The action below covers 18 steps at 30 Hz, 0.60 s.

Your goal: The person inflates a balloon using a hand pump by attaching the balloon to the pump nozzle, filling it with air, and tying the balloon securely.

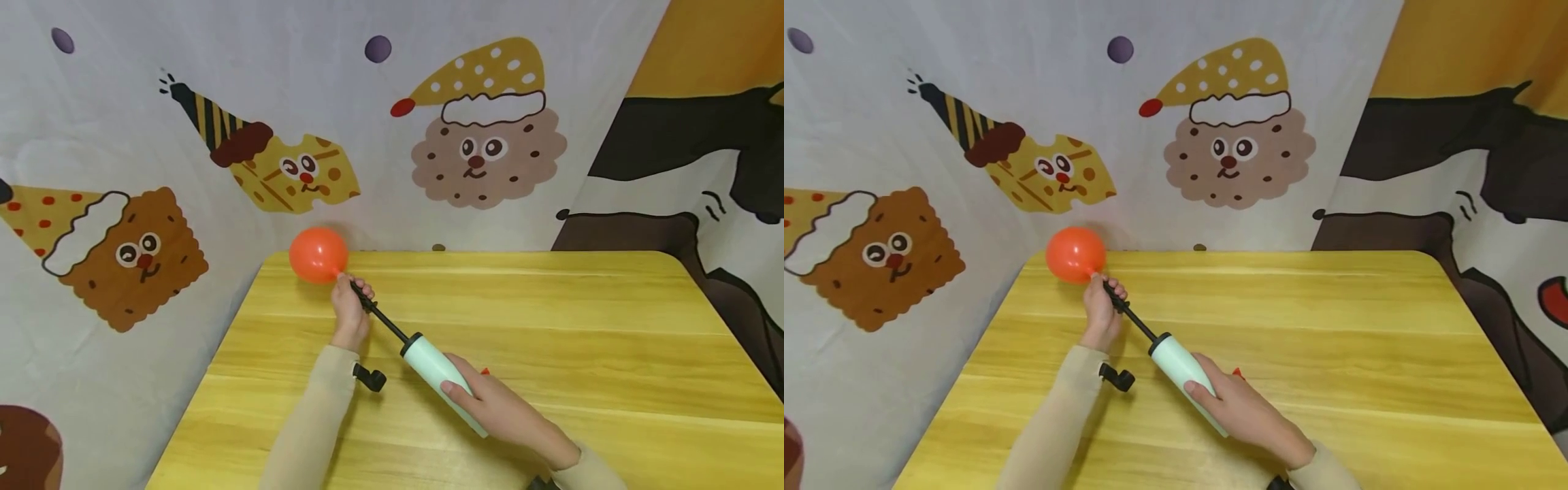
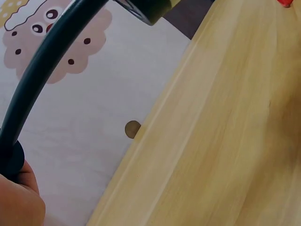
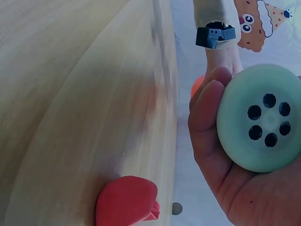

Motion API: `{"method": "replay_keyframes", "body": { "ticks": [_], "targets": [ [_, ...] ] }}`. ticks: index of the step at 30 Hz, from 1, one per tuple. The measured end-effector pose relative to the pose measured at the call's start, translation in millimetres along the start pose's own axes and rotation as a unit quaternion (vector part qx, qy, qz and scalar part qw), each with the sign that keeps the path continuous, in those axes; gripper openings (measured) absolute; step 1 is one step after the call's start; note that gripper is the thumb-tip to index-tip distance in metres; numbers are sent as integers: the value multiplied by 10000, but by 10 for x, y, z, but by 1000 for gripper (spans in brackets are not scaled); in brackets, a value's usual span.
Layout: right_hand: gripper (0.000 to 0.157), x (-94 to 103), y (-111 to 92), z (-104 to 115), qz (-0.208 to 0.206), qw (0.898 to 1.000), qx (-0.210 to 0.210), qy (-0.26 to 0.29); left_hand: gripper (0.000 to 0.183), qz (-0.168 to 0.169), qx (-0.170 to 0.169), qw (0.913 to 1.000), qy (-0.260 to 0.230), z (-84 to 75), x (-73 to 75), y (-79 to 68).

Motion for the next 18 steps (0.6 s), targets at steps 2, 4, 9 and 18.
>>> {"method": "replay_keyframes", "body": {
  "ticks": [2, 4, 9, 18],
  "targets": [
    [59, 16, -24, 20, -4, 10000, 39, -16, 33, -3, 50, 10000, -19, 1, -11, 4],
    [58, 28, -32, 43, -21, 10000, 78, -16, 33, -12, 68, 10000, -16, -1, -31, 6],
    [59, 51, -47, 79, -77, 9999, 110, 5, 33, -60, 33, 10000, -47, -20, -77, 4],
    [58, -9, 52, 69, -99, 9998, 177, 39, 34, 186, -37, 9998, 55, -2, -165, -100]
  ]
}}
Point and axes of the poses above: each hand's wrist, its own y-axis towards the middle knuckle, its own x-axis out of the back of the hand, z = x × y, the point moved 9 cm from there along y, towards the middle knuckle, and after that the axes turned 8 degrees about y, right-handed, at the moved point
